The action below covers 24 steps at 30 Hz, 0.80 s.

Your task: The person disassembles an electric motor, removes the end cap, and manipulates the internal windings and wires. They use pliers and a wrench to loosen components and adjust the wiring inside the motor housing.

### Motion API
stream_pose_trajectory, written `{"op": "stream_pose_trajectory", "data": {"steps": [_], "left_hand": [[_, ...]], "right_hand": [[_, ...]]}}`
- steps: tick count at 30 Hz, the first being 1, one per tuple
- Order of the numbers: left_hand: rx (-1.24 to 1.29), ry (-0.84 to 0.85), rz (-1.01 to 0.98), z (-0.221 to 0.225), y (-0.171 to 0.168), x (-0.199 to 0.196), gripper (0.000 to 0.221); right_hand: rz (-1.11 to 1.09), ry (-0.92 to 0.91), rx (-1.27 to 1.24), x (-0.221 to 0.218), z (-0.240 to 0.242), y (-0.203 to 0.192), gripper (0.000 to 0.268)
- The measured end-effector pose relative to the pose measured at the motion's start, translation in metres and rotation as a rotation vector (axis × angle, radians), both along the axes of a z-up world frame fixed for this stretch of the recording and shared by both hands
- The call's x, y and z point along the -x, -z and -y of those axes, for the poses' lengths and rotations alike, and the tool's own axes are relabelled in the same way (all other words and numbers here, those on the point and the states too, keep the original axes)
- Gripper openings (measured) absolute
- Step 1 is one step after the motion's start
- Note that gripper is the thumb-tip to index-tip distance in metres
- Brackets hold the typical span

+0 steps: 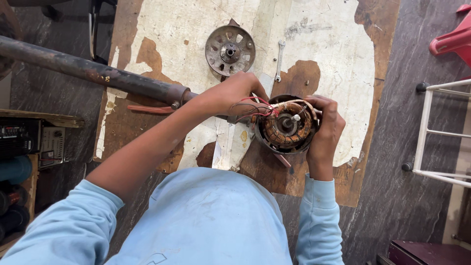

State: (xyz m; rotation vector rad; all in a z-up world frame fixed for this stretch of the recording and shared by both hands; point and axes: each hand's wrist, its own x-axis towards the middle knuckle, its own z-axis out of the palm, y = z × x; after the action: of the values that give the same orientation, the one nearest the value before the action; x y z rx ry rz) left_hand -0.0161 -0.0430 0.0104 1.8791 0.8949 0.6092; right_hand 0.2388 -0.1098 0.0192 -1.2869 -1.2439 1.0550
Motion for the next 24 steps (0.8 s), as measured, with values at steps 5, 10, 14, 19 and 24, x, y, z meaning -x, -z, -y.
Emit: {"op": "stream_pose_trajectory", "data": {"steps": [5,10,14,19,24], "left_hand": [[0.095,-0.087,-0.103,0.001,0.010,-0.010,0.041],[0.160,-0.231,-0.058,0.019,0.023,-0.020,0.037],[0.101,-0.263,0.030,0.032,0.027,-0.023,0.035],[0.084,-0.259,0.097,0.036,0.025,-0.021,0.026],[0.020,-0.209,0.167,0.037,0.019,-0.015,0.025]], "right_hand": [[0.044,0.007,-0.007,0.006,0.002,0.004,0.026],[0.033,-0.049,-0.023,0.005,0.005,0.003,0.020],[0.014,-0.062,-0.055,0.005,0.008,0.001,0.025],[0.040,-0.066,-0.114,0.005,0.008,-0.001,0.022],[0.068,-0.071,-0.146,0.007,0.007,-0.006,0.020]]}}
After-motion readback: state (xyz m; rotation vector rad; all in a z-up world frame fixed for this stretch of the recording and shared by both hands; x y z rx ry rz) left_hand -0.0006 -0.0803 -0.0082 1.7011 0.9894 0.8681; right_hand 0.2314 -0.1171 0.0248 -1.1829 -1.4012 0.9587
